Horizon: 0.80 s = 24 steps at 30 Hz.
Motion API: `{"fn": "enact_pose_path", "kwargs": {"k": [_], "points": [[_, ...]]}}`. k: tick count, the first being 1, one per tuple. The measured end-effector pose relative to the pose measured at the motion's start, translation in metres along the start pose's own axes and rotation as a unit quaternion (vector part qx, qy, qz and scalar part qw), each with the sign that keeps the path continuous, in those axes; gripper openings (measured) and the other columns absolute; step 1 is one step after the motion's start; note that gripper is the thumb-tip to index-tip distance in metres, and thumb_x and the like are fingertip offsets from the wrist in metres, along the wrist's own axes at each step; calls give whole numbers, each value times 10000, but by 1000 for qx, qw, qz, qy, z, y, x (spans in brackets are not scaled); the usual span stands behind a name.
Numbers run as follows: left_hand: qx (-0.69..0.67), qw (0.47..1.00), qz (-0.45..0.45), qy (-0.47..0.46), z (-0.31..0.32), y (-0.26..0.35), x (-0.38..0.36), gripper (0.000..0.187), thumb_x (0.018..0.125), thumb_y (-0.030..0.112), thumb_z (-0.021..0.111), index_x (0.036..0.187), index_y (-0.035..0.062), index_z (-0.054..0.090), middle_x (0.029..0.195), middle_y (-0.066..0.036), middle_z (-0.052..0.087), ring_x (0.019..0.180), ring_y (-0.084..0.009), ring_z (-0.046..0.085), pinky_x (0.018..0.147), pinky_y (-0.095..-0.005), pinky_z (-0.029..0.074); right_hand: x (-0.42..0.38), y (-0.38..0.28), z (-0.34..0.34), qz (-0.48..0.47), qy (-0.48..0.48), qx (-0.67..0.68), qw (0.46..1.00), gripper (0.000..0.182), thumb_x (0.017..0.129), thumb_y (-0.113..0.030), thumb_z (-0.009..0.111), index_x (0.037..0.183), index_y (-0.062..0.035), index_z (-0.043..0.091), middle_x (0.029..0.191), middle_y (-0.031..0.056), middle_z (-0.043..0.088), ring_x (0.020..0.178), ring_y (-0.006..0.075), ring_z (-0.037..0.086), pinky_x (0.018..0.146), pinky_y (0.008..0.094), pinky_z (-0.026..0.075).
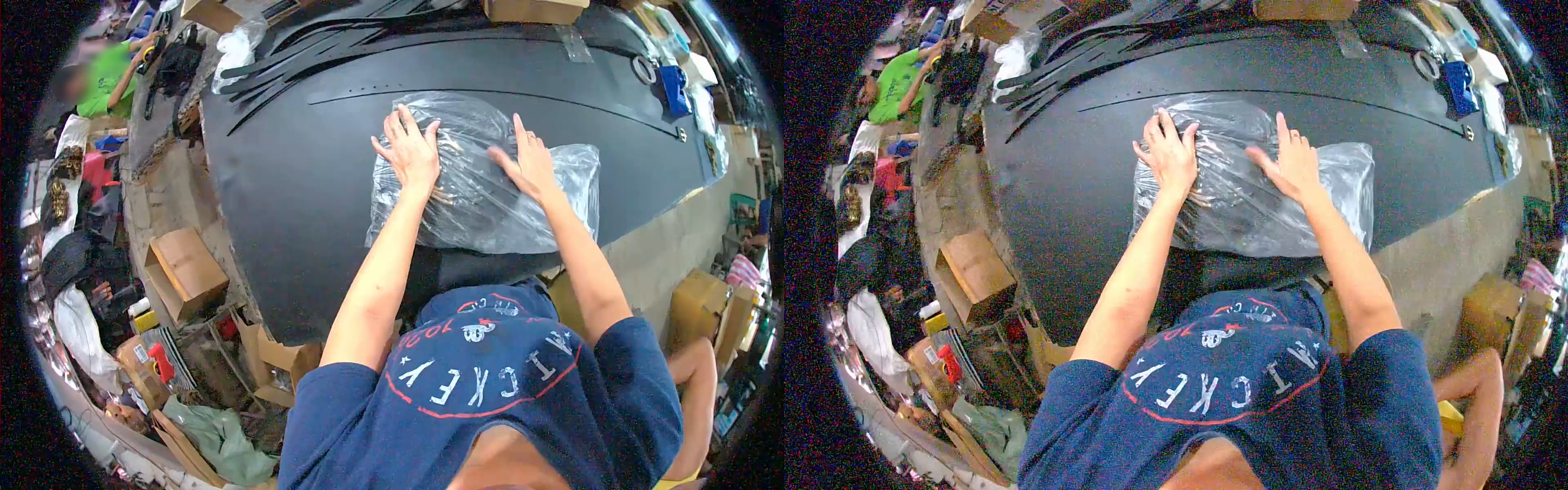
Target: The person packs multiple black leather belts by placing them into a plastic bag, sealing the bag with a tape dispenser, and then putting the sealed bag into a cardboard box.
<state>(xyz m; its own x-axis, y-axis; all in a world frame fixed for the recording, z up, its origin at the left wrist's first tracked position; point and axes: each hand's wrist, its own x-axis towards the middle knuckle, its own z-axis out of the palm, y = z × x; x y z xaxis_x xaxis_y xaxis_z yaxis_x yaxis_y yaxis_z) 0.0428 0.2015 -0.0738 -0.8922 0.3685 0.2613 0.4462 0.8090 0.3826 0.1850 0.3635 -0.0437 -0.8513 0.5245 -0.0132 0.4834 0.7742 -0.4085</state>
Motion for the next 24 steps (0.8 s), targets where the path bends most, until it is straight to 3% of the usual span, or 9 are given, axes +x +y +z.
{"fn": "enact_pose_path", "kwargs": {"k": [2, 4, 8, 12, 19, 20, 21, 23, 24], "points": [[-6, 1000, 0, 2, 0, 1, -1, 686, 909, 499, 490, 1387, 22, 371, 1347, -158, 416, 1300, -304, 349, 1036, -644, 201, -26, -8, -21, 25, -67, 14, 997, 1016, 732, -610, 664, 1479, -111, 190, 1294, 296, 451, 1163, 433, 465, 950, 518, 384], [-2, 1000, 6, 3, 3, -1, 0, 682, 910, 508, 482, 1382, 26, 379, 1355, -155, 420, 1298, -302, 353, 1035, -643, 204, -49, -6, -31, -55, -145, 36, 987, 1370, 509, -671, 779, 1506, -154, -5, 1413, 368, 234, 1299, 499, 285, 1059, 562, 256], [11, 1000, 14, 2, 3, -1, -1, 699, 913, 487, 488, 1379, -20, 366, 1346, -165, 414, 1291, -311, 346, 1027, -648, 222, -85, 5, -21, -119, -158, -27, 980, 1485, 335, -568, 868, 1510, -187, 42, 1438, 380, 147, 1333, 525, 196, 1093, 589, 155], [14, 1000, 15, 9, 2, -1, -1, 702, 907, 480, 504, 1382, -17, 360, 1348, -164, 411, 1292, -310, 345, 1028, -647, 221, -87, -4, 5, -73, -12, -5, 997, 1429, 349, -443, 867, 1503, -121, 88, 1399, 349, 261, 1300, 481, 274, 1054, 556, 231], [-8, 1000, 1, -4, -4, -1, 0, 706, 899, 459, 536, 1396, -2, 341, 1350, -157, 403, 1304, -302, 332, 1049, -643, 188, -59, 12, -8, 24, 28, 63, 997, 1353, 421, -265, 842, 1486, -16, 44, 1214, 242, 518, 1112, 383, 494, 925, 449, 339], [-6, 1000, -1, -10, -3, -1, -1, 704, 902, 462, 530, 1397, 0, 341, 1352, -157, 401, 1305, -300, 332, 1050, -642, 188, -57, 17, -13, 72, -19, 56, 996, 1120, 520, -211, 798, 1465, -37, 223, 1026, 187, 624, 979, 363, 564, 861, 419, 358], [-5, 1000, -2, -17, -2, 0, -1, 702, 904, 465, 524, 1399, 3, 340, 1354, -158, 400, 1306, -298, 332, 1052, -640, 187, -54, 25, -11, 70, -19, 55, 996, 1120, 520, -211, 798, 1465, -37, 223, 1026, 187, 624, 979, 363, 564, 861, 419, 358], [3, 1000, -5, -19, 1, 0, 0, 698, 910, 471, 512, 1401, 8, 339, 1355, -158, 398, 1308, -298, 331, 1053, -640, 184, -50, 48, -3, -4, -71, 86, 994, 561, 634, -115, 661, 1186, -58, 584, 936, 131, 655, 871, 358, 589, 808, 463, 372], [2, 1000, -4, -11, 2, -1, -1, 691, 915, 488, 494, 1408, 28, 343, 1365, -152, 397, 1308, -298, 335, 1049, -637, 188, -53, 47, -12, 3, -39, 45, 998, 253, 649, -46, 585, 884, -75, 675, 854, 96, 650, 828, 330, 579, 809, 440, 378]]}}
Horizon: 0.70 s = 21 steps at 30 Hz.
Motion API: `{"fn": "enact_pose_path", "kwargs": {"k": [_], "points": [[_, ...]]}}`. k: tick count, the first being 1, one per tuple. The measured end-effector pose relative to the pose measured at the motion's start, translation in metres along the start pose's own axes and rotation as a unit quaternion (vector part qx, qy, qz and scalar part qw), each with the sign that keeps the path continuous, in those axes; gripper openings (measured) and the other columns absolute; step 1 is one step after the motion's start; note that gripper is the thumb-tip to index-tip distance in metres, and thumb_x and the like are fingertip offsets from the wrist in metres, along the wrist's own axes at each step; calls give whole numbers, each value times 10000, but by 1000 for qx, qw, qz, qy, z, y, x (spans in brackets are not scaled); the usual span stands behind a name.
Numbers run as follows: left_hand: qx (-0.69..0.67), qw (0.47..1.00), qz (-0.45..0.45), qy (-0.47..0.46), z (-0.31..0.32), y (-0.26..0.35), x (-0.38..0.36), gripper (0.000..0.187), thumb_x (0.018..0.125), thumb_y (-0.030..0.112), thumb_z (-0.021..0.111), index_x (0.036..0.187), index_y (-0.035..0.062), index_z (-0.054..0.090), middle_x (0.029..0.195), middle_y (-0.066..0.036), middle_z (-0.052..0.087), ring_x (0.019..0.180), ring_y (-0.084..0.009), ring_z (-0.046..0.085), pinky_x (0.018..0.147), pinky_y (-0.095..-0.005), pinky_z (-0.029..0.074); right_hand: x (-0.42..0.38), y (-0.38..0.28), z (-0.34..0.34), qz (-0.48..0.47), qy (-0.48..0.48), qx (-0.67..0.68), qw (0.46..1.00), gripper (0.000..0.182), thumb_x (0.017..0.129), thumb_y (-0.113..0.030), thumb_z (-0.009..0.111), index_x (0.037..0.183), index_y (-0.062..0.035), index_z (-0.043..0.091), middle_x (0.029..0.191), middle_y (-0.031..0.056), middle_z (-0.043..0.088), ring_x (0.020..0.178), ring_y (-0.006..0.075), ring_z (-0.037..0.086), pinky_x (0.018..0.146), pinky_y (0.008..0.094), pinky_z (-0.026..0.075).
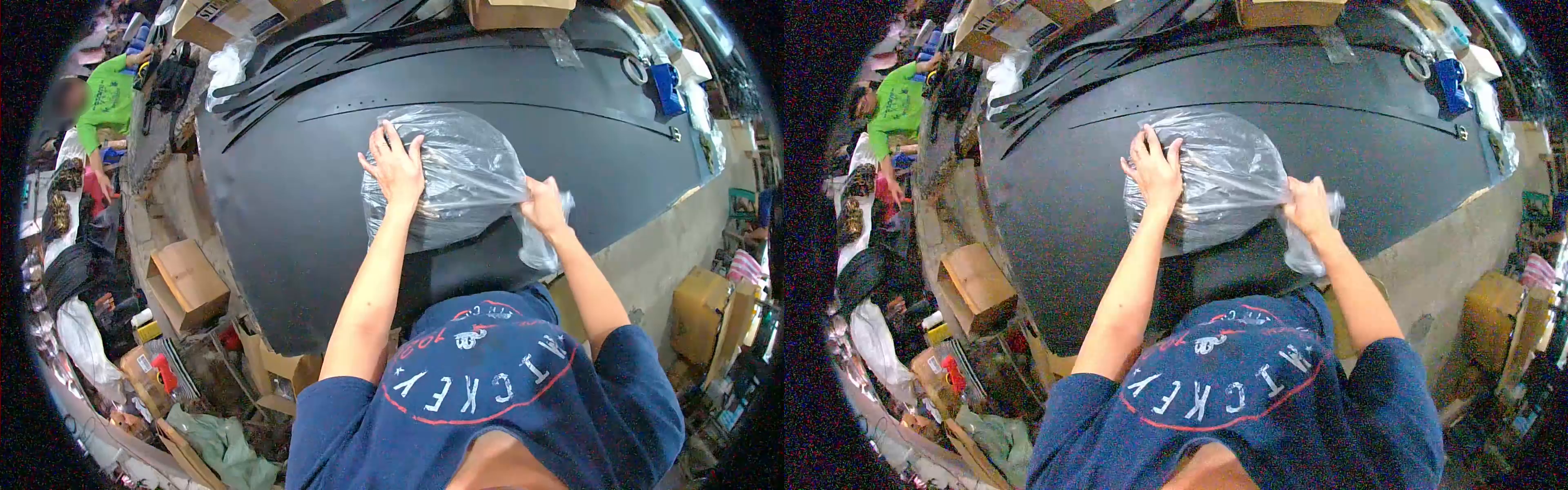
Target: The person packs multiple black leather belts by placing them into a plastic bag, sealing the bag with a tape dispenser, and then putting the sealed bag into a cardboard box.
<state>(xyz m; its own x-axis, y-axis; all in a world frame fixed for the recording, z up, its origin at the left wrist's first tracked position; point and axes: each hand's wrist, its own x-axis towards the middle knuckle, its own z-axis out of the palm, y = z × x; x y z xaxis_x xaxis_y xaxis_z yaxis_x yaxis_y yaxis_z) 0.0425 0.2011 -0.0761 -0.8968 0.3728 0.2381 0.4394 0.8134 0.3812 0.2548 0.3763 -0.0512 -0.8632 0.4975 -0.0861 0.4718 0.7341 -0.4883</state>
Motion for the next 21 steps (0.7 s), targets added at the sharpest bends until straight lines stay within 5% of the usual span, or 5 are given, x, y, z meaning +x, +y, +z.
{"fn": "enact_pose_path", "kwargs": {"k": [5, 9, 13, 16, 21], "points": [[6, 1000, 8, 8, 2, -2, -1, 676, 916, 489, 495, 1414, 55, 353, 1357, -142, 414, 1299, -296, 349, 1045, -632, 192, 6, 71, -42, -172, 101, -176, 964, 221, 621, -80, 615, 827, -120, 683, 972, 101, 607, 954, 295, 541, 873, 461, 357], [-1, 1000, 5, -7, -1, -1, -1, 669, 925, 477, 483, 1407, 33, 348, 1366, -153, 393, 1312, -294, 330, 1057, -635, 173, -5, 132, -102, 78, 76, -322, 940, 385, 620, -42, 623, 999, -91, 668, 1226, 156, 530, 1135, 325, 486, 973, 487, 315], [17, 1000, 6, -2, 2, -2, 0, 665, 928, 491, 467, 1408, 44, 358, 1356, -144, 419, 1304, -285, 344, 1051, -624, 186, -11, 40, -123, -87, 111, -78, 987, 894, 668, -97, 658, 1460, -38, 249, 1471, 236, 280, 1371, 390, 243, 1122, 459, 180], [22, 1000, 5, -3, 3, -2, 0, 666, 927, 493, 470, 1413, 52, 357, 1357, -140, 420, 1303, -278, 349, 1052, -623, 184, -35, -49, -57, -145, -26, 8, 989, 1193, 534, -401, 841, 1487, -86, 195, 1525, 272, 75, 1425, 426, 45, 1124, 560, 79], [23, 1000, 10, -4, 2, -2, 1, 665, 925, 491, 479, 1415, 58, 356, 1355, -135, 423, 1303, -270, 353, 1055, -622, 180, -17, -64, 14, -181, -53, -58, 980, 1251, 506, -380, 855, 1503, -163, 131, 1517, 296, 45, 1418, 446, 39, 1089, 639, 97]]}}
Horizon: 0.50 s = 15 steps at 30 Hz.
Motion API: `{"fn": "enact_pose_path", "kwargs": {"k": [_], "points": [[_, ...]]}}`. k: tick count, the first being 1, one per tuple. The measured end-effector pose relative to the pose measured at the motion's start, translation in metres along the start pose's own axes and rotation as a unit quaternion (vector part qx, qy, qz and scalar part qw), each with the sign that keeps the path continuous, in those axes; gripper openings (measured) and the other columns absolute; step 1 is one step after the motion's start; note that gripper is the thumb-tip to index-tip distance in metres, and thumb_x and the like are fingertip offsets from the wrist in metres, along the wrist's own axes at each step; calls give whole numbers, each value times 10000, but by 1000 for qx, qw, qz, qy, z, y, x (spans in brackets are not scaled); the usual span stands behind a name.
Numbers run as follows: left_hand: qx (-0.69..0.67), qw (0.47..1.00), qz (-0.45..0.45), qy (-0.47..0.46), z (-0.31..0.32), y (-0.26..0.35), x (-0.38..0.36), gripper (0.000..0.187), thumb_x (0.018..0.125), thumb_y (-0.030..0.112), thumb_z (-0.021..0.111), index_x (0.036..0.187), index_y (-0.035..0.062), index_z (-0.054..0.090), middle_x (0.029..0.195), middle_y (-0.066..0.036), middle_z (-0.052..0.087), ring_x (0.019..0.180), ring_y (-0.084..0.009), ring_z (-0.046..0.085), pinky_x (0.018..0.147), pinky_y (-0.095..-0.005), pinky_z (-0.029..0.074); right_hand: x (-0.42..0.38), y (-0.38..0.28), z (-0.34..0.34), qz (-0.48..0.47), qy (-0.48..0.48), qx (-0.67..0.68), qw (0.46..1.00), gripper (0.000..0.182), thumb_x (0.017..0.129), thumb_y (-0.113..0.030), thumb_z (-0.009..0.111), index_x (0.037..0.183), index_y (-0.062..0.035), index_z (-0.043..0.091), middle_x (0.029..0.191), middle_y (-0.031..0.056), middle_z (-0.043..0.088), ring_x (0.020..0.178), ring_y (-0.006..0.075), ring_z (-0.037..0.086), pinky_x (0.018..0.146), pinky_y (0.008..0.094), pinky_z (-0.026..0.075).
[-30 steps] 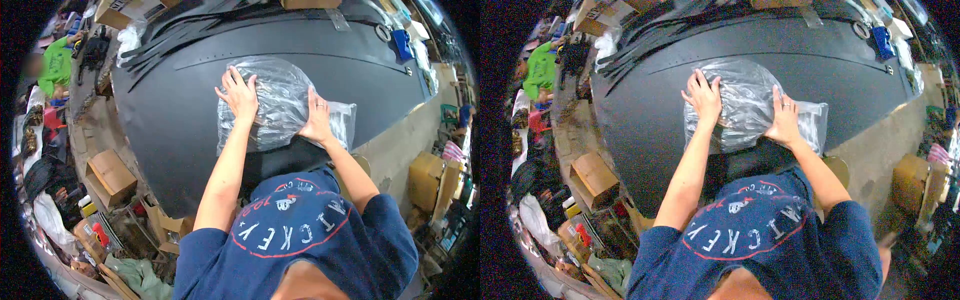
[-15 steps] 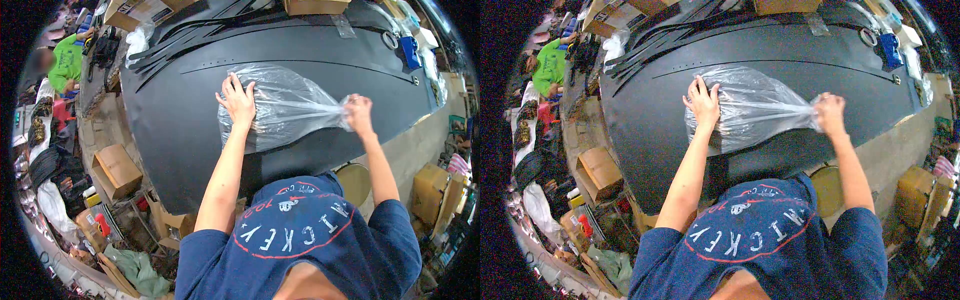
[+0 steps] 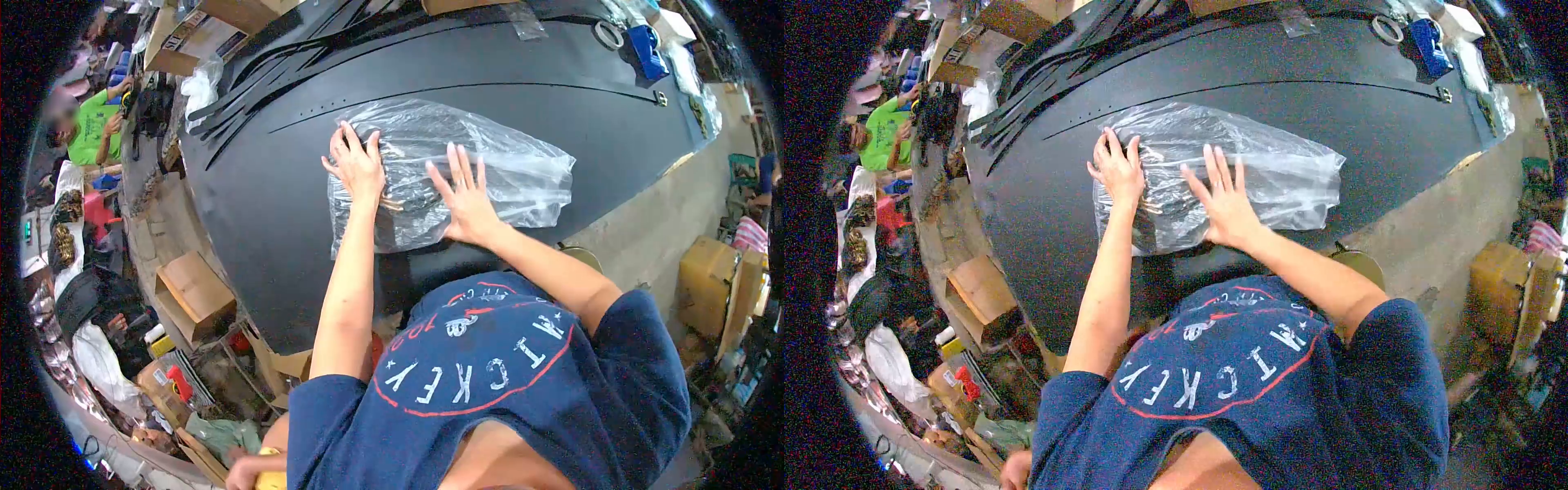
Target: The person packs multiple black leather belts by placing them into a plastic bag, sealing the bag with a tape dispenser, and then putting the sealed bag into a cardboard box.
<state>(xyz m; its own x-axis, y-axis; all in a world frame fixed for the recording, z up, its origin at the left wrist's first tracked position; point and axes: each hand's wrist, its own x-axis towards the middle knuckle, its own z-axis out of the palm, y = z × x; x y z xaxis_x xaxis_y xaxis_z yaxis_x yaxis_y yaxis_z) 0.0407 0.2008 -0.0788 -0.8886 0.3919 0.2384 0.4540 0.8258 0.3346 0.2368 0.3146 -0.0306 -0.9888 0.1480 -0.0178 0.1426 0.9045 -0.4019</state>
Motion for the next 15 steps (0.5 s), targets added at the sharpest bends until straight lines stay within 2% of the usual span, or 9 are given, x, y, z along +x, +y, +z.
{"fn": "enact_pose_path", "kwargs": {"k": [2, 5, 8, 10, 12, 13, 15], "points": [[2, 1000, 1, 1, -1, 0, 1, 665, 925, 488, 482, 1415, 57, 356, 1354, -134, 425, 1303, -267, 354, 1055, -622, 180, 14, 12, -2, 18, 44, -39, 998, 1258, 507, -409, 848, 1505, -163, 122, 1517, 296, 39, 1418, 446, 34, 1091, 637, 89], [-13, 1000, -3, 10, 0, 0, -1, 644, 933, 491, 472, 1403, 61, 378, 1348, -140, 431, 1287, -290, 371, 1042, -623, 198, 14, 36, -8, 1, 90, 9, 996, 1308, 456, -463, 830, 1505, -156, 112, 1510, 307, 59, 1410, 458, 65, 1077, 655, 59], [2, 1000, 5, 17, 0, -2, -1, 656, 927, 492, 485, 1404, 55, 375, 1347, -142, 432, 1283, -296, 374, 1044, -619, 197, 18, 50, -9, -7, 82, 3, 997, 1326, 442, -458, 836, 1506, -151, 107, 1504, 313, 75, 1404, 460, 88, 1072, 658, 61], [-8, 1000, -6, -10, -3, 0, -1, 667, 922, 479, 493, 1413, 48, 358, 1362, -139, 408, 1304, -282, 351, 1061, -624, 173, 23, 53, -11, -9, 83, -5, 996, 1337, 430, -451, 842, 1507, -166, 102, 1498, 316, 91, 1392, 464, 134, 1060, 669, 98], [-13, 1000, -6, -8, -4, 0, 0, 672, 920, 483, 495, 1413, 46, 358, 1362, -137, 407, 1305, -280, 350, 1062, -624, 169, 27, 54, -17, 10, 18, -10, 1000, 1327, 420, -382, 841, 1506, -180, 108, 1494, 309, 114, 1362, 464, 219, 1062, 630, 182], [-18, 1000, -3, -7, -3, 0, 0, 671, 918, 478, 500, 1411, 44, 360, 1361, -138, 407, 1305, -280, 350, 1063, -623, 168, 27, 56, -20, 9, 19, -10, 1000, 1327, 420, -382, 841, 1506, -180, 108, 1494, 309, 114, 1362, 464, 219, 1062, 630, 182], [-23, 1000, -10, -12, -4, 2, -1, 663, 913, 437, 526, 1413, 39, 352, 1360, -142, 407, 1310, -280, 344, 1061, -627, 163, 31, 60, -25, 18, -10, 44, 999, 1294, 431, -304, 827, 1504, -191, 113, 1485, 303, 147, 1323, 460, 291, 1052, 582, 259]]}}
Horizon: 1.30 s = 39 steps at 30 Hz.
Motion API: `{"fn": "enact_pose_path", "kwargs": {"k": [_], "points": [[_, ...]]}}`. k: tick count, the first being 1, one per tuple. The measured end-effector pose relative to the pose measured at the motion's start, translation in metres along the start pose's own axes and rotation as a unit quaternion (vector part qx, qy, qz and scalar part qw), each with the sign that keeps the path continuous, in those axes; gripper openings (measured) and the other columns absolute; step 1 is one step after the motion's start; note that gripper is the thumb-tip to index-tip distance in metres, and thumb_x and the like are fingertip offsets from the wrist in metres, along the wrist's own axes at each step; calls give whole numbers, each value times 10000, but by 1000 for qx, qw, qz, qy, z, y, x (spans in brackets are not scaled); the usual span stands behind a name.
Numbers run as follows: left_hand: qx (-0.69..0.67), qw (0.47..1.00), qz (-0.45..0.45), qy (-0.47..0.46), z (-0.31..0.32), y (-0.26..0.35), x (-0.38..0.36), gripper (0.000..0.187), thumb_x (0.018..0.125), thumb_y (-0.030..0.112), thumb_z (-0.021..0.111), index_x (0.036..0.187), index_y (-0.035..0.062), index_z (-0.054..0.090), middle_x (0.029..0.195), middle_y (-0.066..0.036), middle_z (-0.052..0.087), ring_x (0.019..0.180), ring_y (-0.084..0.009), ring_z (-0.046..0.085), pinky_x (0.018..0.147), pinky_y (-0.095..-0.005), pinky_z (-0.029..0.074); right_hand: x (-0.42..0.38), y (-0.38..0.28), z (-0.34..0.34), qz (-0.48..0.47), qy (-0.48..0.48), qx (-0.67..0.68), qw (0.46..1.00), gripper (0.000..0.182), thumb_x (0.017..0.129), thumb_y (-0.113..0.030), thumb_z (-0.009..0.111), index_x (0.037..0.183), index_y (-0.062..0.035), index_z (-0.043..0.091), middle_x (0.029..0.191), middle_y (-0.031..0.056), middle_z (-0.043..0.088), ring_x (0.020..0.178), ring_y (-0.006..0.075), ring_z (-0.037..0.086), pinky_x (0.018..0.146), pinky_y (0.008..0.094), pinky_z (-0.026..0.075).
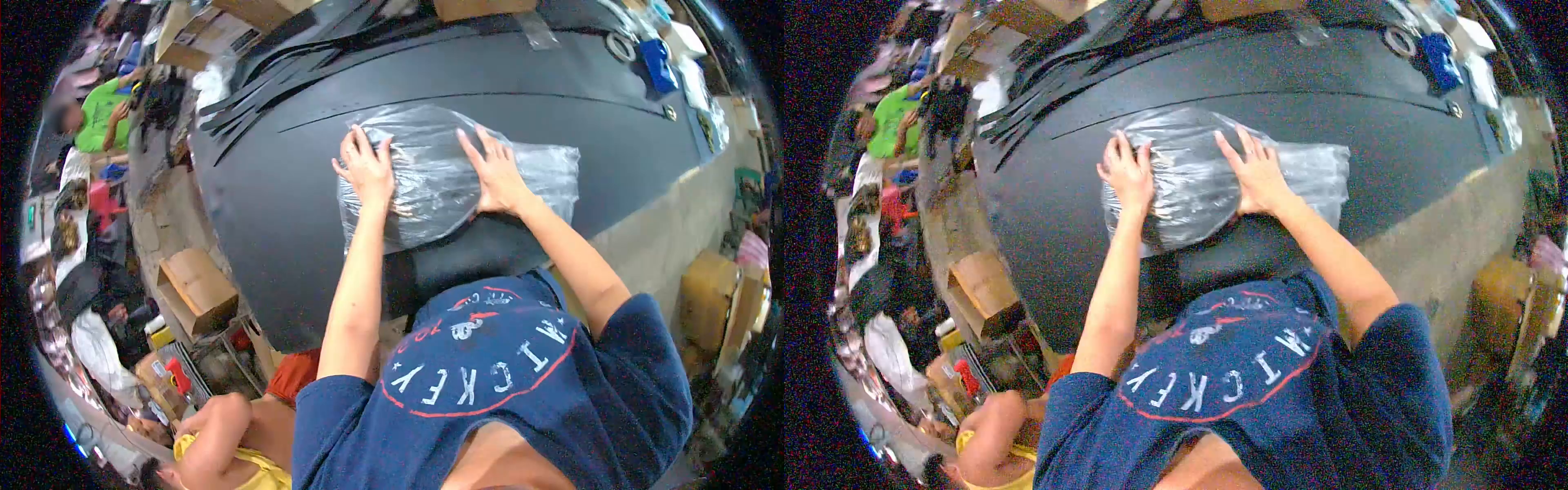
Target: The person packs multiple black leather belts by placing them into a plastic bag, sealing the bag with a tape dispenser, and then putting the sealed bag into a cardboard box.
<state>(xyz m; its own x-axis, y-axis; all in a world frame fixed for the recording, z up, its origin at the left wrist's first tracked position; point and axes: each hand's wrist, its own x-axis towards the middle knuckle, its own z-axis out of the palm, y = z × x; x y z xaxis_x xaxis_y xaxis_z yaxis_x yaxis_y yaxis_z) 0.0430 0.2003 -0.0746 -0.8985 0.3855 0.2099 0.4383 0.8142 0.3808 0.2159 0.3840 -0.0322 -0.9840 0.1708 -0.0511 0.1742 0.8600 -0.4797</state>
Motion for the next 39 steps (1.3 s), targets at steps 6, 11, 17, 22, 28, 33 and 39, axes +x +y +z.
{"fn": "enact_pose_path", "kwargs": {"k": [6, 11, 17, 22, 28, 33, 39], "points": [[17, 1000, -18, -2, -1, 4, -1, 703, 916, 496, 457, 1407, 5, 342, 1406, -176, 381, 1349, -305, 298, 1088, -621, 119, -1, -19, 4, 49, 85, 86, 991, 1182, 503, -124, 786, 1467, 9, 116, 1358, 306, 380, 1176, 454, 461, 1012, 443, 385], [-15, 999, -27, 27, 2, 4, -3, 716, 898, 495, 497, 1397, 4, 349, 1386, -174, 397, 1314, -304, 337, 1078, -604, 169, -13, -7, 20, 192, 29, 37, 980, 1215, 553, -225, 823, 1479, -30, 62, 1304, 330, 410, 1156, 467, 477, 951, 454, 437], [-35, 999, -34, 18, -6, 8, -1, 704, 895, 477, 511, 1385, -7, 364, 1384, -179, 406, 1308, -305, 354, 1078, -600, 172, -4, -9, 11, 233, -44, 44, 970, 1032, 571, -271, 815, 1398, -4, 260, 1334, 251, 440, 1225, 403, 455, 983, 452, 412], [2, 999, -32, 12, -2, 5, -2, 689, 891, 475, 520, 1376, 4, 387, 1388, -176, 414, 1315, -300, 352, 1073, -616, 175, -5, 20, 24, 18, 122, -110, 986, 674, 484, -99, 634, 1126, 50, 496, 1184, 244, 510, 1112, 418, 484, 921, 491, 391], [-56, 998, 7, 10, 6, -7, -3, 639, 895, 459, 538, 1387, 72, 407, 1383, -112, 414, 1334, -263, 319, 1056, -653, 100, 5, 10, 12, 96, 37, -118, 988, 515, 441, -113, 698, 910, -33, 501, 958, 170, 544, 921, 355, 535, 735, 459, 425], [41, 999, 8, 21, 3, -4, 1, 617, 932, 480, 479, 1394, 78, 396, 1376, -110, 413, 1301, -264, 364, 1045, -615, 218, -6, -1, 11, 93, 78, -124, 985, 673, 467, -124, 767, 1064, -5, 479, 1106, 188, 485, 1067, 331, 450, 868, 424, 371], [39, 998, 21, 36, 3, -5, -2, 622, 946, 506, 430, 1407, 92, 387, 1373, -123, 424, 1289, -284, 377, 1032, -606, 240, -1, 6, 21, 103, 17, -41, 994, 777, 531, -51, 737, 1214, 83, 391, 867, 206, 617, 838, 389, 591, 789, 447, 444]]}}
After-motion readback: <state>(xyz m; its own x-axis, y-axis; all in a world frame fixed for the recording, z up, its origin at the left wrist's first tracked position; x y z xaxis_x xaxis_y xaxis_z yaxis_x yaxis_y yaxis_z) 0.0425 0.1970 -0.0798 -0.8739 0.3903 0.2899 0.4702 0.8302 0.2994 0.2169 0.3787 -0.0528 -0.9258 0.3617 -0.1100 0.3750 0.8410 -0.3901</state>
